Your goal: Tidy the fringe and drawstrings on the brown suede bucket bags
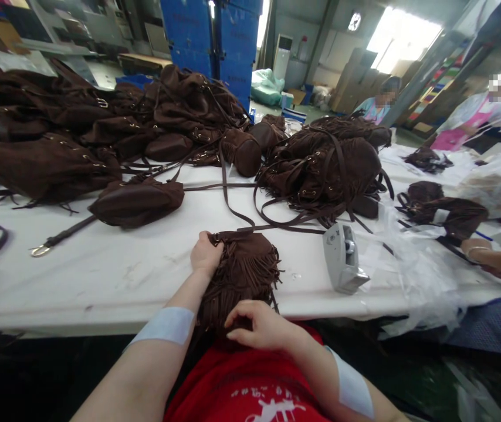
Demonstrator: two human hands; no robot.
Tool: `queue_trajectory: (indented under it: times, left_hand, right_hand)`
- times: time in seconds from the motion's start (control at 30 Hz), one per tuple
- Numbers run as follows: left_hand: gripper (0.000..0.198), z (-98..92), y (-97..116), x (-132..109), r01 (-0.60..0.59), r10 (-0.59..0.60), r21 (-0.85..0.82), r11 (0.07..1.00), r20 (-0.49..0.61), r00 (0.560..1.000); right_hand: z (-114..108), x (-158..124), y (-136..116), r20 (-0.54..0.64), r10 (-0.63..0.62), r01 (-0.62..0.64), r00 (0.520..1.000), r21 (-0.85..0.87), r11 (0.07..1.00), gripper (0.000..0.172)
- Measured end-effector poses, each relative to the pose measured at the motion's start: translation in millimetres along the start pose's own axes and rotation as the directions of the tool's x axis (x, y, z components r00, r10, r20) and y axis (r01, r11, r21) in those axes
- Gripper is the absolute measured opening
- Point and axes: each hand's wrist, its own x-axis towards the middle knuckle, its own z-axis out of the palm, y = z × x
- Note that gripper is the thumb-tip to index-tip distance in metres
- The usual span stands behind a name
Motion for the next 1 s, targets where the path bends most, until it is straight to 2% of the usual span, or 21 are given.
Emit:
queue_trajectory:
  times: [0.07, 0.13, 0.23, 0.37, 0.43, 0.5, 0.57, 0.6, 0.63, 0.7, 0.8, 0.9, 1.0]
  left_hand:
    - [0.038, 0.4, 0, 0, -0.001, 0.001, -0.002, 1.0, -0.001, 1.0]
    - [0.038, 1.2, 0, 0, 0.0, 0.0, -0.003, 1.0, 0.002, 1.0]
    - [0.039, 2.5, 0, 0, 0.0, 0.0, -0.007, 1.0, -0.001, 1.0]
    - [0.039, 3.3, -1, 0, -0.008, 0.008, -0.013, 1.0, -0.016, 1.0]
    - [0.039, 3.1, 0, -1, 0.001, -0.001, -0.012, 1.0, -0.021, 1.0]
    - [0.039, 2.5, 0, -1, 0.011, -0.011, -0.01, 1.0, -0.022, 1.0]
    - [0.038, 1.8, 1, -2, 0.008, -0.008, -0.008, 1.0, -0.022, 1.0]
    - [0.038, 1.4, 1, -2, 0.004, -0.005, -0.007, 1.0, -0.023, 1.0]
    - [0.038, 1.0, 1, -2, 0.002, -0.002, -0.007, 1.0, -0.024, 1.0]
    - [0.038, 0.6, 2, -2, 0.005, -0.005, -0.008, 1.0, -0.022, 1.0]
    - [0.039, 0.8, 2, -2, 0.01, -0.01, -0.006, 1.0, -0.018, 1.0]
    - [0.041, 1.3, 0, -1, 0.01, -0.009, 0.009, 1.0, -0.014, 1.0]
    - [0.041, 0.3, 0, -1, 0.002, -0.002, 0.022, 1.0, -0.001, 1.0]
  right_hand:
    - [0, -16, 6, 0.099, 0.095, -0.098, 0.991, 0.023, 0.995, 0.014]
    - [-2, -35, 13, 0.114, 0.177, -0.18, 0.978, 0.021, 0.983, 0.015]
    - [-19, -63, 20, -0.002, 0.254, -0.253, 0.967, 0.083, 0.964, 0.017]
    - [-62, -91, 23, -0.169, 0.34, -0.278, 0.925, 0.309, 0.909, 0.032]
    - [-82, -100, 22, -0.274, 0.379, -0.263, 0.884, 0.379, 0.887, 0.035]
    - [-98, -107, 21, -0.405, 0.405, -0.234, 0.819, 0.409, 0.882, 0.035]
    - [-106, -113, 22, -0.504, 0.408, -0.217, 0.762, 0.394, 0.893, 0.035]
    - [-108, -114, 24, -0.524, 0.397, -0.225, 0.753, 0.363, 0.904, 0.034]
    - [-106, -114, 25, -0.525, 0.375, -0.24, 0.764, 0.309, 0.92, 0.033]
    - [-96, -106, 27, -0.479, 0.299, -0.25, 0.826, 0.165, 0.954, 0.028]
    - [-64, -77, 29, -0.364, 0.17, -0.182, 0.916, 0.003, 0.983, 0.033]
    - [-29, -38, 28, -0.371, 0.117, -0.154, 0.921, -0.073, 0.985, 0.047]
    - [-14, -15, 25, -0.419, 0.096, -0.155, 0.903, -0.108, 0.982, 0.038]
